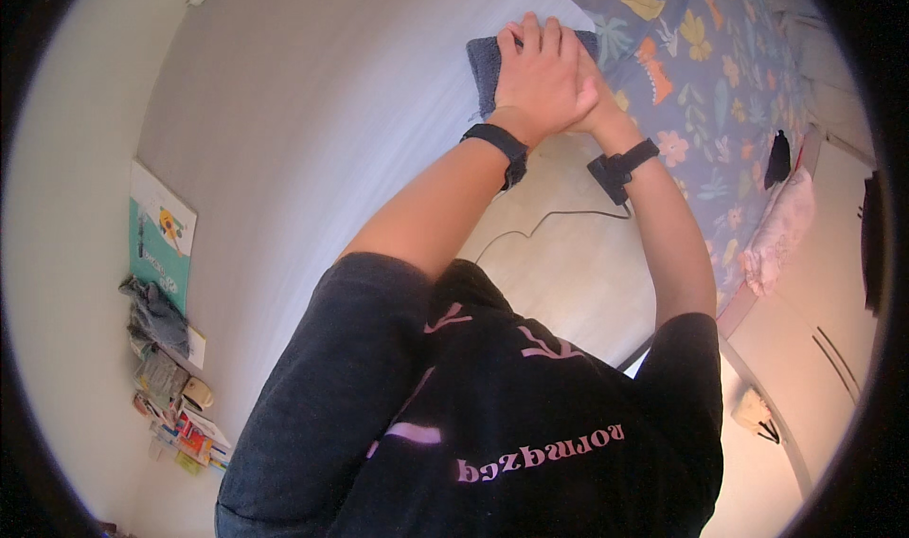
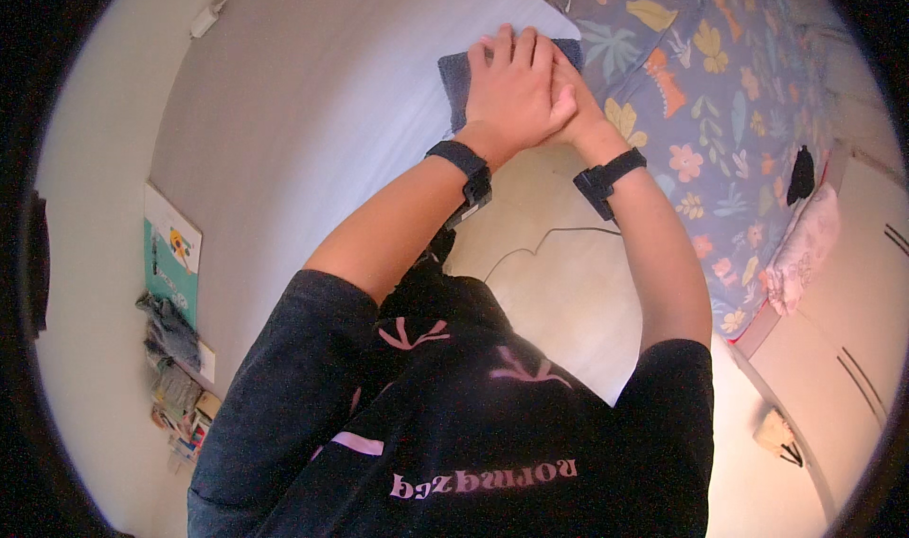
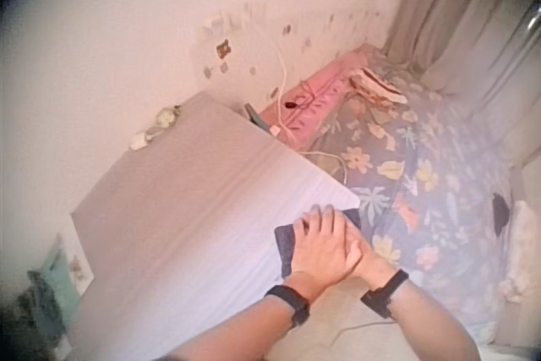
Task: The person wipes a red door and its handle with a cloth, then wipes a white desk surface in a bedroom and moves small items on the desk while wiping.
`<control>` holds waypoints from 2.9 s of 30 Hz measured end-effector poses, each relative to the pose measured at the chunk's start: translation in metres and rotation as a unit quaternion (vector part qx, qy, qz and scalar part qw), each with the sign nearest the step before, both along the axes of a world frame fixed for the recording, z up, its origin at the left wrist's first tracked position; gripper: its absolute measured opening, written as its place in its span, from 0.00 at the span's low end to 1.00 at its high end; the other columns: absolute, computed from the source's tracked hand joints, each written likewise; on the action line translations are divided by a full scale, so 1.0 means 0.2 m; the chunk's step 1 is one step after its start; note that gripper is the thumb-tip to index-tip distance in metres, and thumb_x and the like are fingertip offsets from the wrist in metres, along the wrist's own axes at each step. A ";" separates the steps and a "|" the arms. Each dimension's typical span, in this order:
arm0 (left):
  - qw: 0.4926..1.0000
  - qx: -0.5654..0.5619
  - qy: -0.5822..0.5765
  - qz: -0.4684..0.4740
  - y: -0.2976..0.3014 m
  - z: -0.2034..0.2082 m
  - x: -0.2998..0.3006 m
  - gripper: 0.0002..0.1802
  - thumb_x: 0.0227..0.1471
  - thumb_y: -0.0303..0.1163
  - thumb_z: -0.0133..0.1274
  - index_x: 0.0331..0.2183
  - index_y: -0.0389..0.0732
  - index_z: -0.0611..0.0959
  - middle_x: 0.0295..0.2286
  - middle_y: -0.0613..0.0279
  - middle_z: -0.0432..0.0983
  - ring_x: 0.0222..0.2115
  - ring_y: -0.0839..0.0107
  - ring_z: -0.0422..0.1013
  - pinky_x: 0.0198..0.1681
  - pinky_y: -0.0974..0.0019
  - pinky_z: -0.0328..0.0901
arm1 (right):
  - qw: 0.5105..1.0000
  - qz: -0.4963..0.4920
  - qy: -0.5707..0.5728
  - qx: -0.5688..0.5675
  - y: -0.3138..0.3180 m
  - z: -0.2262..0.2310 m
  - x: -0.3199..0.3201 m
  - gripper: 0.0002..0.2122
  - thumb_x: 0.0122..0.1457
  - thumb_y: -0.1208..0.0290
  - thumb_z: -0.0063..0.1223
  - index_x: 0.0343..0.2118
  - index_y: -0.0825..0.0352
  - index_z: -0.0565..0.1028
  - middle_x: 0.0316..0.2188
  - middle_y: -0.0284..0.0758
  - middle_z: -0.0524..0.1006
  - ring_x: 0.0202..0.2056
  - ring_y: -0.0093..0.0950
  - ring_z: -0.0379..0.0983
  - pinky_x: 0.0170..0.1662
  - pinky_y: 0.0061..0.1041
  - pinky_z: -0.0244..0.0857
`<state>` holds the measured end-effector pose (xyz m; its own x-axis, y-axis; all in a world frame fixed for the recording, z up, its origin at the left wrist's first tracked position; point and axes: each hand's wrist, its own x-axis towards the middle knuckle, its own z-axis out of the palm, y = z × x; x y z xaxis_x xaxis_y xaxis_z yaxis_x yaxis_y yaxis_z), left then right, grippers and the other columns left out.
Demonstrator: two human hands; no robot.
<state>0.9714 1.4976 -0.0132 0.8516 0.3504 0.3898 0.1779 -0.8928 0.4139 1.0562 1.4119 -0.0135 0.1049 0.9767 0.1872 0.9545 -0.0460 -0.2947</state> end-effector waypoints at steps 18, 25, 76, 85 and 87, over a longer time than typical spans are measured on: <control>0.987 0.007 0.092 -0.129 0.01 -0.04 0.45 0.32 0.43 0.53 0.47 0.42 0.35 0.77 0.46 0.48 0.69 0.52 0.49 0.60 0.53 0.43 0.50 | 0.959 -0.086 0.245 -0.113 -0.12 -0.15 0.48 0.31 0.47 0.59 0.58 0.55 0.63 0.66 0.56 0.42 0.65 0.56 0.40 0.60 0.61 0.35 0.54; 0.999 0.005 0.038 -0.008 0.00 0.07 0.39 0.30 0.47 0.50 0.46 0.47 0.39 0.73 0.49 0.51 0.69 0.53 0.54 0.61 0.55 0.50 0.51 | 0.954 -0.005 0.297 0.039 -0.02 -0.13 0.44 0.26 0.46 0.61 0.59 0.50 0.64 0.70 0.53 0.44 0.68 0.56 0.40 0.61 0.58 0.36 0.56; 0.955 -0.079 0.136 0.250 0.54 0.04 0.21 0.53 0.40 0.64 0.54 0.58 0.37 0.61 0.60 0.45 0.51 0.62 0.51 0.46 0.61 0.39 0.38 | 0.968 -0.225 0.052 -0.097 0.97 0.06 0.31 0.38 0.56 0.44 0.43 0.61 0.72 0.56 0.59 0.50 0.60 0.60 0.46 0.55 0.59 0.57 0.44; 0.932 -0.111 0.176 0.296 0.63 0.08 0.21 0.54 0.40 0.66 0.50 0.59 0.37 0.62 0.60 0.48 0.51 0.63 0.50 0.43 0.61 0.39 0.36 | 0.977 -0.157 0.125 -0.066 1.13 0.14 0.33 0.39 0.53 0.48 0.49 0.60 0.74 0.55 0.56 0.48 0.63 0.53 0.44 0.62 0.56 0.53 0.51; 0.933 -0.062 0.159 0.318 0.62 -0.01 0.18 0.54 0.41 0.66 0.50 0.60 0.38 0.59 0.61 0.50 0.50 0.64 0.52 0.41 0.62 0.38 0.35 | 0.976 -0.147 0.132 -0.091 1.14 0.13 0.29 0.39 0.53 0.49 0.49 0.61 0.74 0.54 0.58 0.48 0.62 0.54 0.43 0.62 0.56 0.52 0.51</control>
